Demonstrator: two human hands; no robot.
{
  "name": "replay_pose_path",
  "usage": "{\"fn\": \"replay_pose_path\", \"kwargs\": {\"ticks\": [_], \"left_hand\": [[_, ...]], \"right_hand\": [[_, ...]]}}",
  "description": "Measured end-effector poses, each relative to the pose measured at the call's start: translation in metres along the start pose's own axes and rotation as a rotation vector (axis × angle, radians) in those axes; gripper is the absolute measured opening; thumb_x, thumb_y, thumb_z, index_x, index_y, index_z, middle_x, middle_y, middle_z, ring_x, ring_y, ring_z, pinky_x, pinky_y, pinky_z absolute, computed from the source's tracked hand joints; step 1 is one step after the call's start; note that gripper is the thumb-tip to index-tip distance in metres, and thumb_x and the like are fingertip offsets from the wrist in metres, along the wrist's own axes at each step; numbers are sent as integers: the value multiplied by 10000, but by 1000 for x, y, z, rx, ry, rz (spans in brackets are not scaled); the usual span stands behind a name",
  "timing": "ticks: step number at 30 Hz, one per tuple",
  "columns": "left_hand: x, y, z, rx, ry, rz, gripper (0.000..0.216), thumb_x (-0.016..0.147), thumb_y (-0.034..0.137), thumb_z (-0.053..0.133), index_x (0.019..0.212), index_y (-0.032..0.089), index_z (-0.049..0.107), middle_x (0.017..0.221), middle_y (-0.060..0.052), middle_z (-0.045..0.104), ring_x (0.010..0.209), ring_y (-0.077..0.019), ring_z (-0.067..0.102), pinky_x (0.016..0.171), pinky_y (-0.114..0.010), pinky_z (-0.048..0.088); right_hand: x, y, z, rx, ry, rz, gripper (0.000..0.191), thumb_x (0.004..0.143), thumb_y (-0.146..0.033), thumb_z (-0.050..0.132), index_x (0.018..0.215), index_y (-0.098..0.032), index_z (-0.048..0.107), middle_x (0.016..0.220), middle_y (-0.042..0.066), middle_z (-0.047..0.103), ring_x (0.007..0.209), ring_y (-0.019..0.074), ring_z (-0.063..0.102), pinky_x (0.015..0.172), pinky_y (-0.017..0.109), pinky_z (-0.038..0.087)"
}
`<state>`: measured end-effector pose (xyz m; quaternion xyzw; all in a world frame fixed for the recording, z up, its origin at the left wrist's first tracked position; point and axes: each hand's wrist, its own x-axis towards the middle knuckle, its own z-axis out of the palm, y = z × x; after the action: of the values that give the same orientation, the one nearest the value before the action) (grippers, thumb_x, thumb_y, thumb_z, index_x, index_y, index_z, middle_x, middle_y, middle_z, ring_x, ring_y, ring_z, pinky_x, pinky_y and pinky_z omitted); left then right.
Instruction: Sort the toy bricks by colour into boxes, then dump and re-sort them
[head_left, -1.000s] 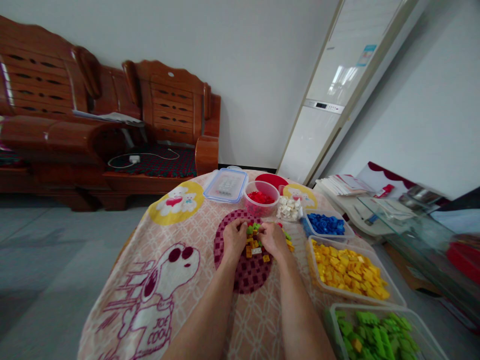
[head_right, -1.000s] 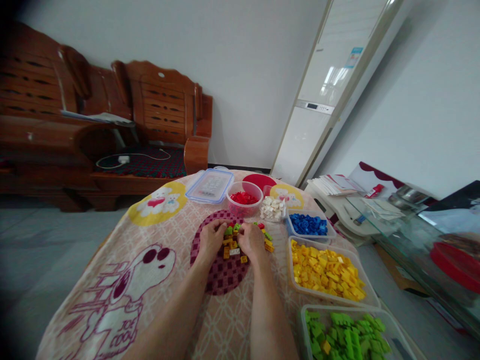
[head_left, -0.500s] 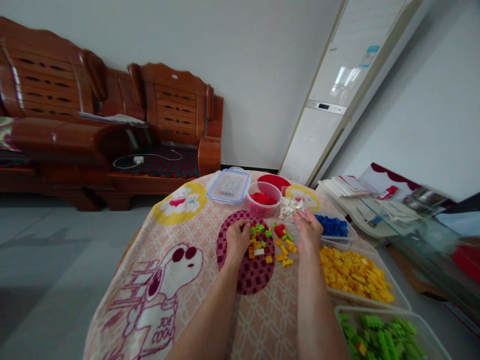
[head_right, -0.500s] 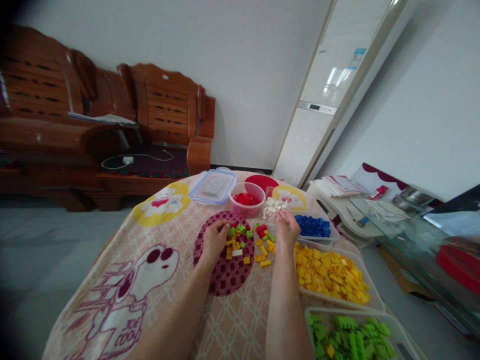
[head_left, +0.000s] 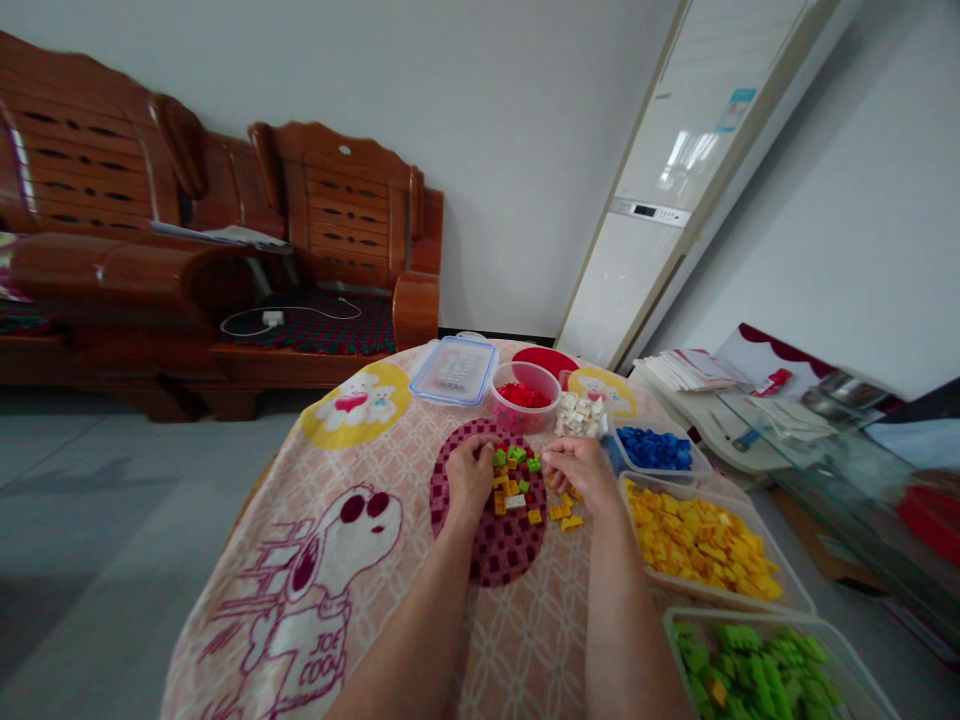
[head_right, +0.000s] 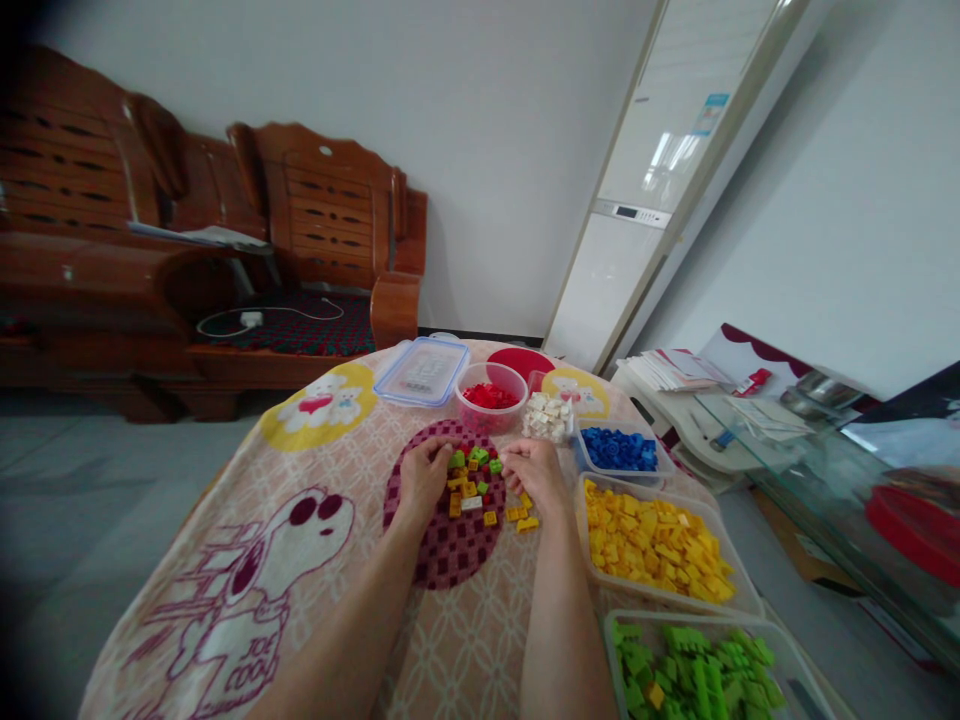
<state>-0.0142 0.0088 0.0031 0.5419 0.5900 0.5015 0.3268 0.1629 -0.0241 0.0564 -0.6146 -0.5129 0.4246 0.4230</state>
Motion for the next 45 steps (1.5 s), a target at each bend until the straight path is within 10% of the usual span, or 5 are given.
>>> {"fn": "replay_pose_path", "kwargs": {"ticks": [9, 14, 22, 36, 45], "left_hand": [[5, -12, 3, -108, 64, -7, 279, 826, 258, 491, 916, 190, 746, 877, -48, 748, 774, -181, 674, 709, -270, 507], [5, -11, 3, -113, 92, -17, 278, 827, 255, 493, 918, 181, 745, 866, -58, 747, 766, -188, 673, 717, -284, 525], [6, -16, 6, -115, 88, -16, 274, 833, 258, 495, 925, 188, 744, 859, -54, 749, 743, -183, 674, 705, -281, 527], [3, -13, 4, -98, 51, -23, 270, 822, 272, 510, 916, 194, 750, 821, -38, 743, 742, -179, 667, 680, -262, 494], [4, -13, 5, -73, 51, -10, 272, 820, 254, 515, 920, 180, 757, 775, -35, 731, 726, -170, 654, 674, -252, 483]], "right_hand": [[-3, -3, 27, -384, -296, 58, 113, 735, -261, 677, 801, -172, 696, 444, -58, 558, 351, 94, 469, 387, 190, 323], [-5, -5, 36, -656, -230, -113, 134, 653, -225, 777, 762, -181, 712, 652, -4, 665, 600, 128, 594, 542, 204, 371], [-5, -4, 27, -395, -301, 65, 106, 756, -253, 644, 828, -177, 665, 463, -61, 558, 362, 97, 475, 399, 193, 333], [9, 9, -13, 164, 333, 36, 445, 617, -337, 683, 986, -92, 650, 519, -18, 622, 404, 141, 565, 330, 205, 400], [24, 15, -18, 523, 644, -276, 636, 550, -316, 756, 1141, -108, 650, 868, 58, 749, 821, 230, 710, 721, 343, 594]]}}
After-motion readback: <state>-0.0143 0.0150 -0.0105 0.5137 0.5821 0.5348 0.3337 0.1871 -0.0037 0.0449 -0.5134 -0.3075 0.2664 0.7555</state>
